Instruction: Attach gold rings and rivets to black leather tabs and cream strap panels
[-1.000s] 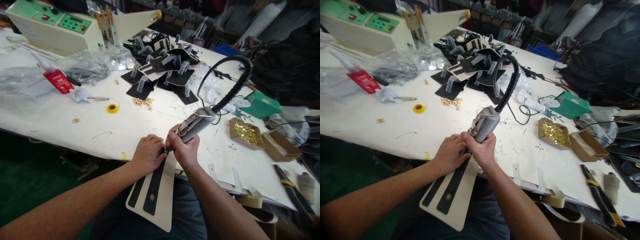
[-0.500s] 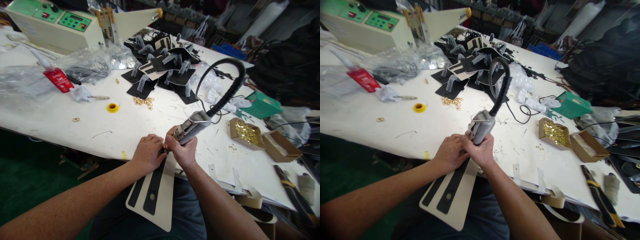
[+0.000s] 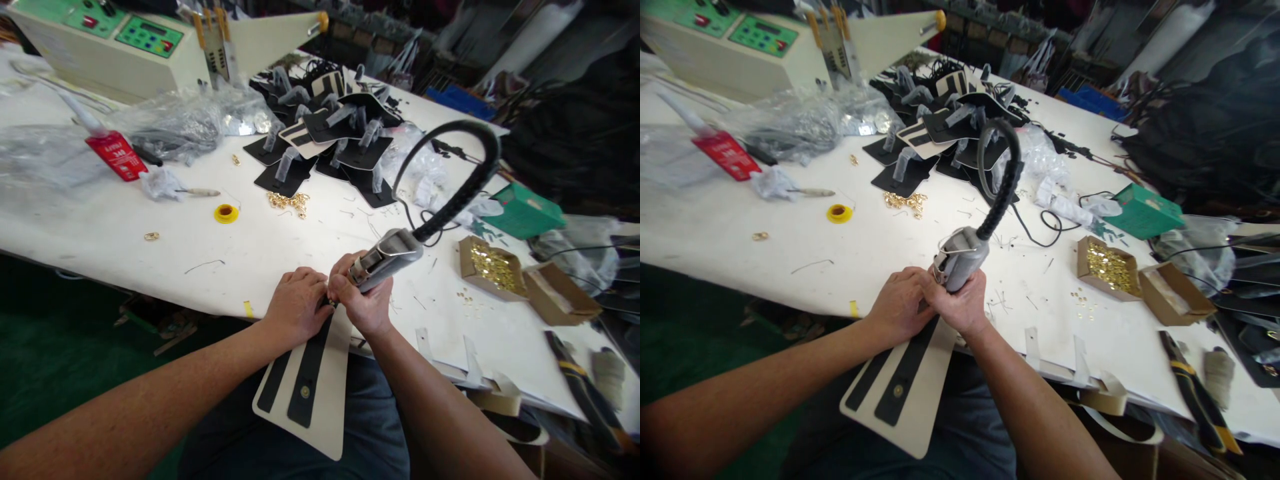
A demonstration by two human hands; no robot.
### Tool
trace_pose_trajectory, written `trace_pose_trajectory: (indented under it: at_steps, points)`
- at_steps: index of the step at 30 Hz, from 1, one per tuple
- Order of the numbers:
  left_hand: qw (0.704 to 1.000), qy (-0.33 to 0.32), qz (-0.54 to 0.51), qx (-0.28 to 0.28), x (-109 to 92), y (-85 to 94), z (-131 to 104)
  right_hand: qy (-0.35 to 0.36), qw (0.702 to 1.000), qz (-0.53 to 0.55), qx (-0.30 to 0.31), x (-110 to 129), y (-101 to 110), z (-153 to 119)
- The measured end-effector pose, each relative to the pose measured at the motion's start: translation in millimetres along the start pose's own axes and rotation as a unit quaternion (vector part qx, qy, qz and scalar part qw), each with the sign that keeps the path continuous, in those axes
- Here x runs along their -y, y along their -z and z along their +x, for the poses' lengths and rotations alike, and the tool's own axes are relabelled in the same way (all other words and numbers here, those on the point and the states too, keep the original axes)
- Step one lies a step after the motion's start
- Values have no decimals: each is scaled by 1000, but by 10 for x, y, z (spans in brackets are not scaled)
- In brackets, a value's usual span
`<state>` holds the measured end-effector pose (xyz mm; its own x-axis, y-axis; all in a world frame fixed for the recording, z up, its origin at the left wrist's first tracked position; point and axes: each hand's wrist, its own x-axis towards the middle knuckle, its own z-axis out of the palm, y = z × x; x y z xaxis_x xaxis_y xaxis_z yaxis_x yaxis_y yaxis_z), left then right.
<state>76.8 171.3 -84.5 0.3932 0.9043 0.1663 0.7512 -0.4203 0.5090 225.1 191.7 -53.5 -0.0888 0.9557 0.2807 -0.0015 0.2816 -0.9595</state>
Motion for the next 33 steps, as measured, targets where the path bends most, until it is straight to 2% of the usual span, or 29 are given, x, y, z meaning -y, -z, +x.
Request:
trace_pose_trajectory:
  at_steps: [6,13,20,26,33]
  points:
    - [1000,-5,-13,8,12,2,-7,15,999,5,-52,-31,-8,-42]
    - [1000,-2,-22,5,5,17,-13,36,998,-11,-59,-30,-15,-99]
    - [1000,-3,-28,3,14,8,-22,23,999,-4,-38,-35,-26,-51]
    - [1000,-1,-30,-5,5,8,-28,45,999,-7,6,-33,-24,-97]
    - [1000,1,-23,-5,3,-1,-25,31,999,-7,-19,-55,-45,-66]
